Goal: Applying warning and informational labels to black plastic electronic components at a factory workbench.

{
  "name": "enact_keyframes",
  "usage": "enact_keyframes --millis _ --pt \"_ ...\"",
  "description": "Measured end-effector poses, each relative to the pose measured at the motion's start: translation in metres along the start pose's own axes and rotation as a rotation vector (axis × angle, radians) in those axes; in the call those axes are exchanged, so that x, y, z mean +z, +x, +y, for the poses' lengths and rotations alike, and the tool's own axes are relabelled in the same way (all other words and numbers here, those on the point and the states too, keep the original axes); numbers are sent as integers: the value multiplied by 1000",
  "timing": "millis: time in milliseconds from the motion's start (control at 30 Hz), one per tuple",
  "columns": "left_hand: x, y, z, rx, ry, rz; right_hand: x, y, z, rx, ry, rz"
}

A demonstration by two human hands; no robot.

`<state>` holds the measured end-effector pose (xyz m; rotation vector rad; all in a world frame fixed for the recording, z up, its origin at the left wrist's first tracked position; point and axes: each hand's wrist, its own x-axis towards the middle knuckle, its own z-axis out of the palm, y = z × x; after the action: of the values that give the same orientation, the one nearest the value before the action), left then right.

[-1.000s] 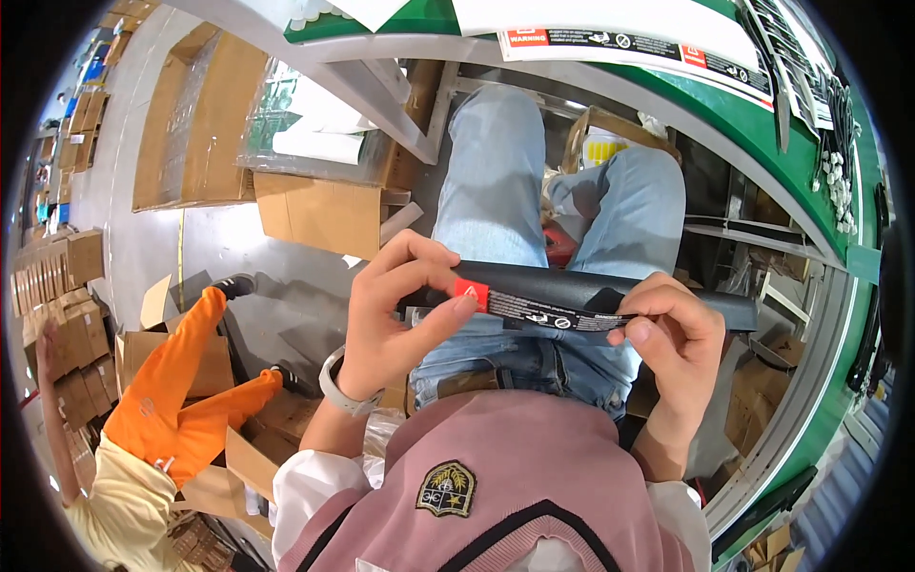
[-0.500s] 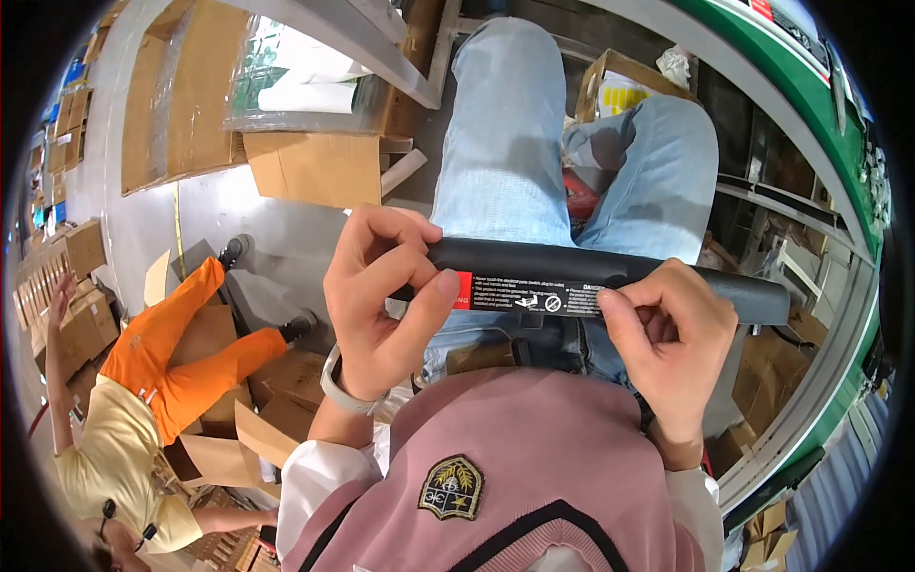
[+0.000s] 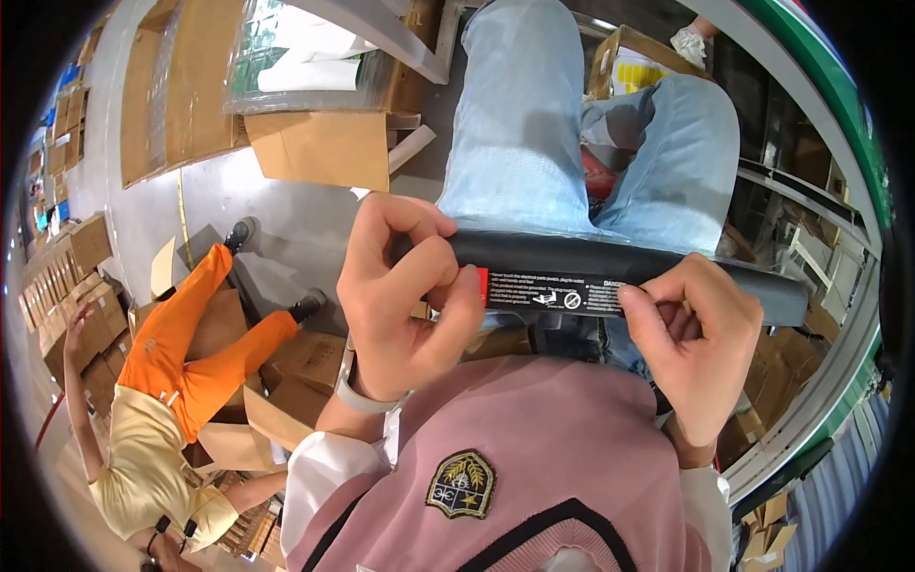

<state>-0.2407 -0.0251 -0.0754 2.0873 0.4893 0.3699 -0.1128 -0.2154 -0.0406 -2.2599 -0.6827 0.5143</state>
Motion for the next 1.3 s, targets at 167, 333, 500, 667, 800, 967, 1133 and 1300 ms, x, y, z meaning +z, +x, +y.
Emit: enact_keyframes --millis 167,333,500,667,800,967,1133,1300 --pt "-5 3 -10 32 -91 -70 -3 0 -1 61 29 -27" --pt "-7 -4 -25 -203 -375 -81 -5 -2 -1 117 70 -46" --pt "-2 -12 -29 -240 -407 15 1 -2 7 53 84 -40" --pt "-2 -8 -28 -211 -396 -5 -3 -2 6 11 47 -35" --pt "-2 -8 -29 -218 -408 -1 -2 -1 6 4 42 -38" --pt "-1 -8 -33 -195 -415 -15 -1 -1 8 -5 31 -45" --pt "-2 -9 -34 -187 -400 -9 1 -1 5 -55 -66 -34" --pt "0 -5 -33 -150 -373 9 -25 0 3 -35 -442 -153"
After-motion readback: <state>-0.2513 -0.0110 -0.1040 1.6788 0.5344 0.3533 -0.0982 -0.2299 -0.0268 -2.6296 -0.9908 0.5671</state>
